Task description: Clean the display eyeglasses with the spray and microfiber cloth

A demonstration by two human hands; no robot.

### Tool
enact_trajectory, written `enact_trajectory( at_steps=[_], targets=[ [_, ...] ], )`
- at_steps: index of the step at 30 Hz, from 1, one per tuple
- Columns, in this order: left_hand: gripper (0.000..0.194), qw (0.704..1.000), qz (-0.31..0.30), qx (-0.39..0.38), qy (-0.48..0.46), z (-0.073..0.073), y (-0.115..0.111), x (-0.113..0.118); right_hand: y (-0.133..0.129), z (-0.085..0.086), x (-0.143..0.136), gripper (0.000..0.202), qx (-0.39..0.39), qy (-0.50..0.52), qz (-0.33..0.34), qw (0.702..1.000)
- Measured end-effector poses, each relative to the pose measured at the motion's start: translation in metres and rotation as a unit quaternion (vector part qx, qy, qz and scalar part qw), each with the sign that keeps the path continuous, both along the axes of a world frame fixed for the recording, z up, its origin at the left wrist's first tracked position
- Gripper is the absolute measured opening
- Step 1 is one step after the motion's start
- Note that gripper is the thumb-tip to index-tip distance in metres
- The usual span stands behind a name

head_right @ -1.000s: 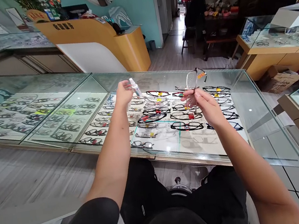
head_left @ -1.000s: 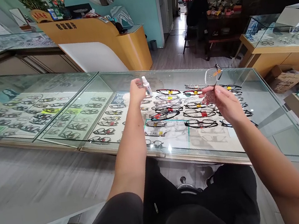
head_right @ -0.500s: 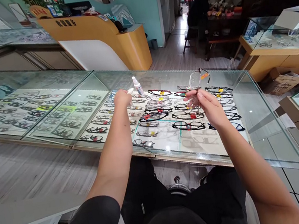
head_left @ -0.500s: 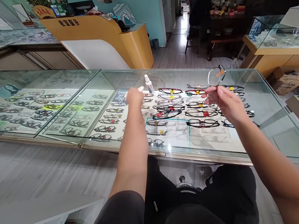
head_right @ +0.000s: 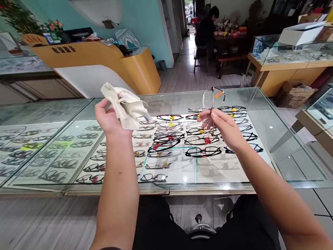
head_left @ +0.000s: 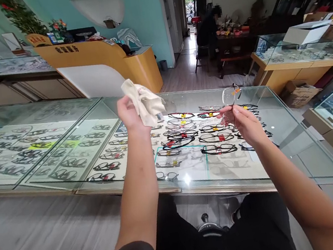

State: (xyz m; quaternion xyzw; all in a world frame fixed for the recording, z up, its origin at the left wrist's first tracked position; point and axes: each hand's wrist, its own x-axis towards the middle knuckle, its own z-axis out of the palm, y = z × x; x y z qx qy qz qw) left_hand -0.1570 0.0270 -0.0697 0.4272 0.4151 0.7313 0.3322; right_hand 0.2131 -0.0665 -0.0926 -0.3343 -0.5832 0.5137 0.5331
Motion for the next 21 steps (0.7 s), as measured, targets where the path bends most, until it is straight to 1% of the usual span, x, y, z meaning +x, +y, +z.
enact_trajectory(
  at_steps=[2, 3, 4, 6, 9, 11, 13, 17, 21],
  targets=[
    [0.044, 0.991, -0.106, -0.029, -0.07, 0.004, -0.011, 0.027, 0.0, 0.001, 0.001, 0.038, 0.001, -0.002, -0.003, 1.0],
    [0.041, 0.985, -0.137, -0.051, -0.094, 0.005, -0.016, 0.04, 0.0, 0.002, 0.001, 0.038, 0.002, -0.001, -0.003, 1.0],
    [0.037, 0.979, -0.161, -0.07, -0.105, 0.005, -0.02, 0.053, 0.0, 0.002, 0.001, 0.038, 0.003, 0.0, -0.003, 1.0],
    [0.031, 0.973, -0.182, -0.094, -0.103, 0.001, -0.028, 0.076, 0.0, 0.004, 0.002, 0.037, 0.004, 0.007, 0.005, 1.0],
    [0.034, 0.964, -0.229, -0.12, -0.056, -0.008, -0.039, 0.101, -0.001, 0.005, 0.001, 0.038, 0.004, 0.005, 0.018, 1.0],
    [0.039, 0.953, -0.274, -0.13, -0.019, -0.012, -0.047, 0.111, -0.002, 0.006, 0.0, 0.041, 0.005, -0.007, 0.021, 1.0],
    [0.043, 0.944, -0.305, -0.125, 0.015, -0.014, -0.054, 0.117, -0.004, 0.007, -0.001, 0.043, 0.001, -0.017, 0.029, 0.999],
    [0.05, 0.93, -0.345, -0.106, 0.073, -0.011, -0.064, 0.124, -0.008, 0.01, -0.004, 0.043, -0.002, -0.027, 0.07, 0.997],
    [0.052, 0.915, -0.375, -0.112, 0.102, -0.007, -0.069, 0.126, -0.011, 0.011, -0.005, 0.041, -0.001, -0.039, 0.117, 0.992]
  ],
)
